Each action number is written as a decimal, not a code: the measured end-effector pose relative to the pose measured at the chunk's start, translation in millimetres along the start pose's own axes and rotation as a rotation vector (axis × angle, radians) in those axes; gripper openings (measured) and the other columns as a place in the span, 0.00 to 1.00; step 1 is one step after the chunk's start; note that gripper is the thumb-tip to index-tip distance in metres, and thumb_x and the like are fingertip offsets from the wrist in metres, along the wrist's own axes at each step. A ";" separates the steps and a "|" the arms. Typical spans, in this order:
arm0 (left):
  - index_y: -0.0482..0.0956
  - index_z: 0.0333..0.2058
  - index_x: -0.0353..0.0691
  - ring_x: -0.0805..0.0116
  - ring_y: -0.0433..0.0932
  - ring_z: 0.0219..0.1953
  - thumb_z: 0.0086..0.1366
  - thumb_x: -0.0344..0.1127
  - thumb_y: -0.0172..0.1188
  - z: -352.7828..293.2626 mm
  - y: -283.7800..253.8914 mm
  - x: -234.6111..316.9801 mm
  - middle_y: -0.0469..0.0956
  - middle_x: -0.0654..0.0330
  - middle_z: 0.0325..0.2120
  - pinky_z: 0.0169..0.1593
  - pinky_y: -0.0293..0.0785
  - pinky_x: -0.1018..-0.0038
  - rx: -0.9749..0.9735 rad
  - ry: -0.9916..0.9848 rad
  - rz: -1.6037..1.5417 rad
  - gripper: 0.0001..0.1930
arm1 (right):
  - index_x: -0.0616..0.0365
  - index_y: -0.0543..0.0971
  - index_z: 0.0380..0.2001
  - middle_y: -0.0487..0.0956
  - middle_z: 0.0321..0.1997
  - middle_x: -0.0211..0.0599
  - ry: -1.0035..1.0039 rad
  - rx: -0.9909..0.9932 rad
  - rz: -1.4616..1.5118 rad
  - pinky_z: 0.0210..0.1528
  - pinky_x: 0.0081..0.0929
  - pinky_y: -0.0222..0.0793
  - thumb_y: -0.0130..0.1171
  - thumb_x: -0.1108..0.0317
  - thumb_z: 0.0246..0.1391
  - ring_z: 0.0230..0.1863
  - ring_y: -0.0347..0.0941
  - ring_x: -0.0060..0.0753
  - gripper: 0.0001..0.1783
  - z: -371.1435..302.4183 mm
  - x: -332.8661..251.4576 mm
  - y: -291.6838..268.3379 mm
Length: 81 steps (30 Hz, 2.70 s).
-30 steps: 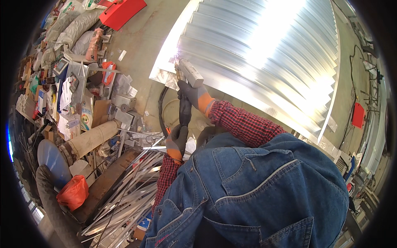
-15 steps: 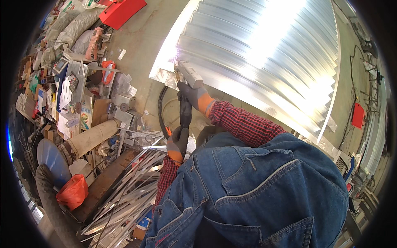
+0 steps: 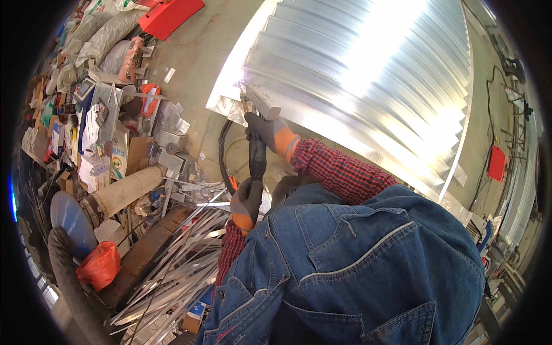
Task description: The person welds seams on a large curved metal panel using a handheld welding torch. They reposition the panel and continue welding along straight seams where metal frame pieces join the panel. The person wears gloves and a plaid shirt while working in a workshop.
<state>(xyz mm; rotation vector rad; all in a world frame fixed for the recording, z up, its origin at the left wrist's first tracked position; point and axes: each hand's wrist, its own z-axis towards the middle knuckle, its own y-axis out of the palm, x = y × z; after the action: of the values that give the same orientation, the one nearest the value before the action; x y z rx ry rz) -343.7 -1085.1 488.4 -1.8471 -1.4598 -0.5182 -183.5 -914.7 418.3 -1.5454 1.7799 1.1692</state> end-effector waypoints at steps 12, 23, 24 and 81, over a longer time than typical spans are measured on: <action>0.85 0.54 0.32 0.74 0.78 0.29 0.76 0.46 0.64 -18.2 7.0 29.2 0.82 0.61 0.29 0.34 0.74 0.72 -0.014 0.082 -0.017 0.21 | 0.65 0.77 0.51 0.83 0.35 0.40 0.070 -0.090 0.085 0.35 0.35 0.81 0.64 0.56 0.69 0.33 0.83 0.34 0.22 -5.3 -34.6 -8.1; 0.85 0.51 0.33 0.75 0.77 0.28 0.76 0.46 0.63 -24.9 18.1 42.9 0.80 0.64 0.26 0.33 0.73 0.71 0.035 0.293 0.225 0.20 | 0.64 0.80 0.49 0.84 0.35 0.40 0.055 -0.146 -0.035 0.36 0.36 0.80 0.62 0.53 0.69 0.33 0.83 0.35 0.21 6.5 -42.3 -18.1; 0.85 0.51 0.33 0.75 0.76 0.28 0.76 0.46 0.63 -25.8 18.9 43.4 0.80 0.64 0.26 0.33 0.73 0.71 0.034 0.258 0.141 0.20 | 0.64 0.81 0.48 0.84 0.34 0.39 0.066 -0.142 -0.048 0.37 0.38 0.79 0.63 0.50 0.68 0.33 0.82 0.35 0.24 7.1 -42.6 -18.0; 0.75 0.63 0.36 0.56 0.78 0.55 0.79 0.48 0.56 46.1 -133.5 -50.5 0.78 0.51 0.56 0.56 0.79 0.59 0.247 0.692 -0.094 0.24 | 0.50 0.74 0.46 0.82 0.31 0.43 -0.253 0.549 1.120 0.36 0.48 0.83 0.63 0.48 0.70 0.31 0.82 0.44 0.18 -203.6 -61.4 -107.4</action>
<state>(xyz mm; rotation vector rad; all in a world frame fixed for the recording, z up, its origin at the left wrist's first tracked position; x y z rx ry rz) -490.5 -1070.6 460.9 -1.2276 -1.0736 -0.8738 -34.1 -1053.6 541.3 0.0016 2.5257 1.0537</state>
